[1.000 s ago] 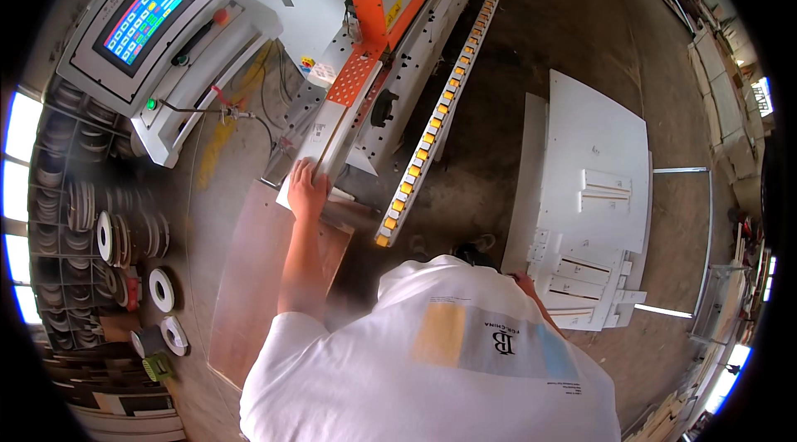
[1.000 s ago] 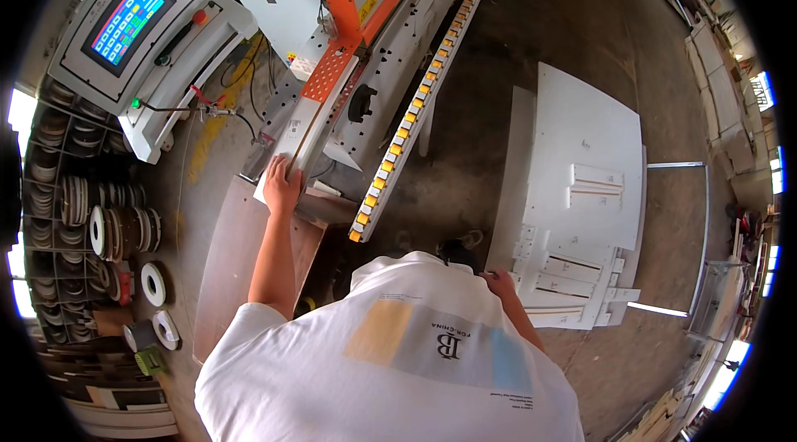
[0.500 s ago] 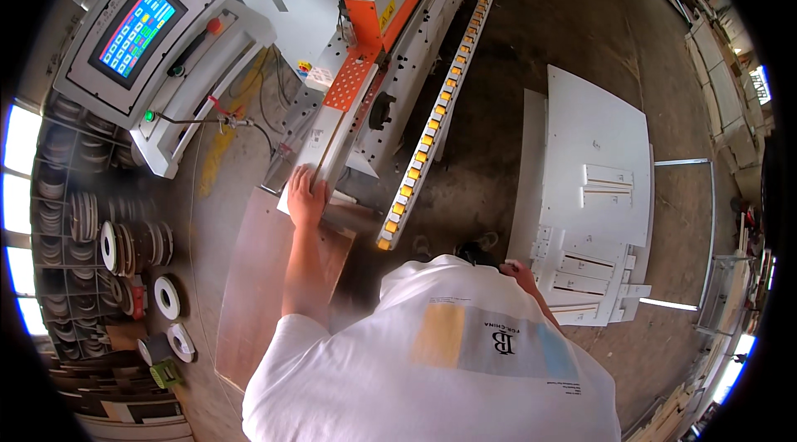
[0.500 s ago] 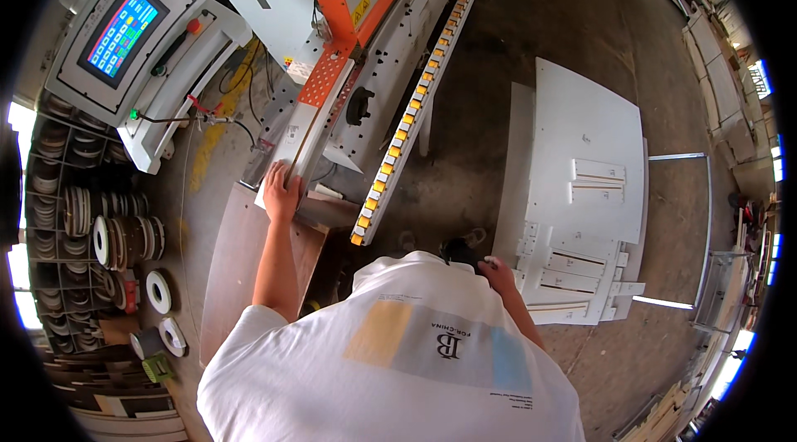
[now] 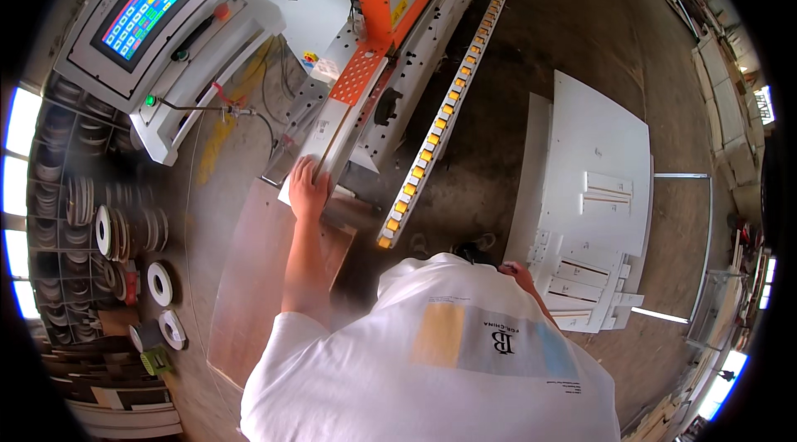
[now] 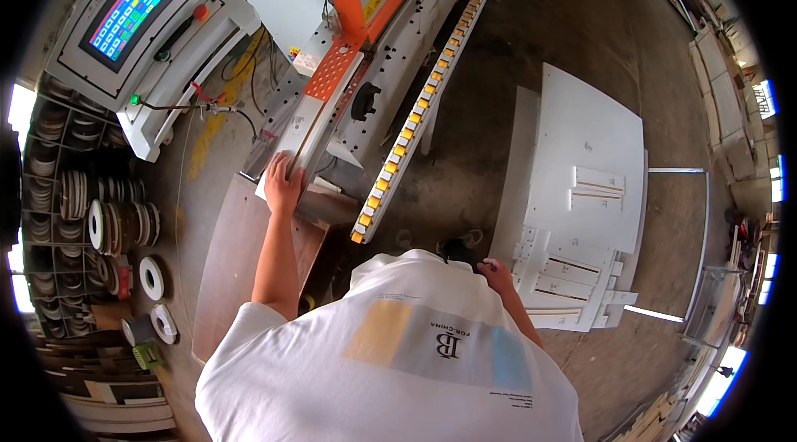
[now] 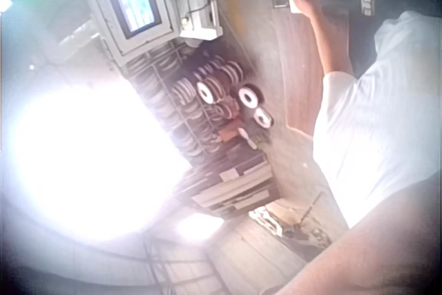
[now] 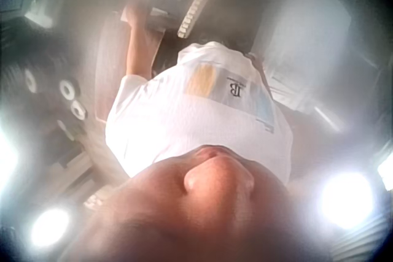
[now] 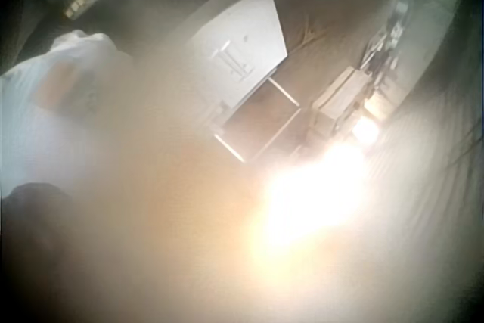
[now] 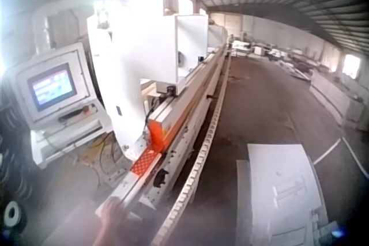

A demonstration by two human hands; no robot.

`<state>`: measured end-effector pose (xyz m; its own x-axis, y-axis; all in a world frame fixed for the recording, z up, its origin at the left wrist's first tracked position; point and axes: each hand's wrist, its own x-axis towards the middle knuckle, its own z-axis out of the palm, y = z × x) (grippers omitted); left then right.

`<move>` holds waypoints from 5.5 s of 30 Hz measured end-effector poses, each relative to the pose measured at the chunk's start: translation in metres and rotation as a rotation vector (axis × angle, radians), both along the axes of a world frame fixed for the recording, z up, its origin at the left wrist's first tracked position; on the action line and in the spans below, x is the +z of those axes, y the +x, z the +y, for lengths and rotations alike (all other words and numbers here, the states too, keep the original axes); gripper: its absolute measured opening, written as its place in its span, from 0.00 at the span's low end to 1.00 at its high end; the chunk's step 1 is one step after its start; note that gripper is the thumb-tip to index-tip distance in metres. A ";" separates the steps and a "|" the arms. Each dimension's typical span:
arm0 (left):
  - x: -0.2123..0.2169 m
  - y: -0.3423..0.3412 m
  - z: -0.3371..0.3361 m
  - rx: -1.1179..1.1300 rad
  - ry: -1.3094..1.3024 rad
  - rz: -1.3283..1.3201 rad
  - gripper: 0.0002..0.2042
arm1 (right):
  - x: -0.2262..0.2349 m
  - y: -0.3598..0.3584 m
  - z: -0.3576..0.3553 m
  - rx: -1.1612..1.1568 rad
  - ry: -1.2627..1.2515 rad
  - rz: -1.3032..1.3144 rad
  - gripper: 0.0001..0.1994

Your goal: The person operates a large industrial machine in a workshop, repeatedly loading white rectangular panels onto a conveyor belt. They use both hands to position the panels and interact with a digital control panel to manage the machine's operation. The person handles the panels one at a time, moving them from a stack to the machine's intake.

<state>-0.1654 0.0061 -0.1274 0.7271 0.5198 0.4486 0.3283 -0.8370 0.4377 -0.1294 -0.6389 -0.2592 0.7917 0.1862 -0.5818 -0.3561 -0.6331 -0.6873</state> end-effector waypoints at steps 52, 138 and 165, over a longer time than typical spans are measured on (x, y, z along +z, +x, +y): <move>-0.001 0.160 -0.103 -0.300 -0.003 -0.095 0.13 | 0.030 -0.003 -0.022 0.016 -0.124 0.064 0.29; -0.326 0.464 -0.955 -1.563 0.099 0.592 0.37 | 0.073 0.027 -0.040 -1.905 0.380 0.578 0.22; -0.255 0.468 -0.824 -1.272 -0.194 0.797 0.39 | 0.053 -0.003 -0.099 -1.569 0.350 0.392 0.22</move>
<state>0.3023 -0.8177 -0.3823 0.7373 -0.6205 -0.2672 -0.3505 -0.6895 0.6338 -0.1320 -0.7378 -0.2064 0.1471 -0.4454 -0.8832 -0.6327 0.6440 -0.4302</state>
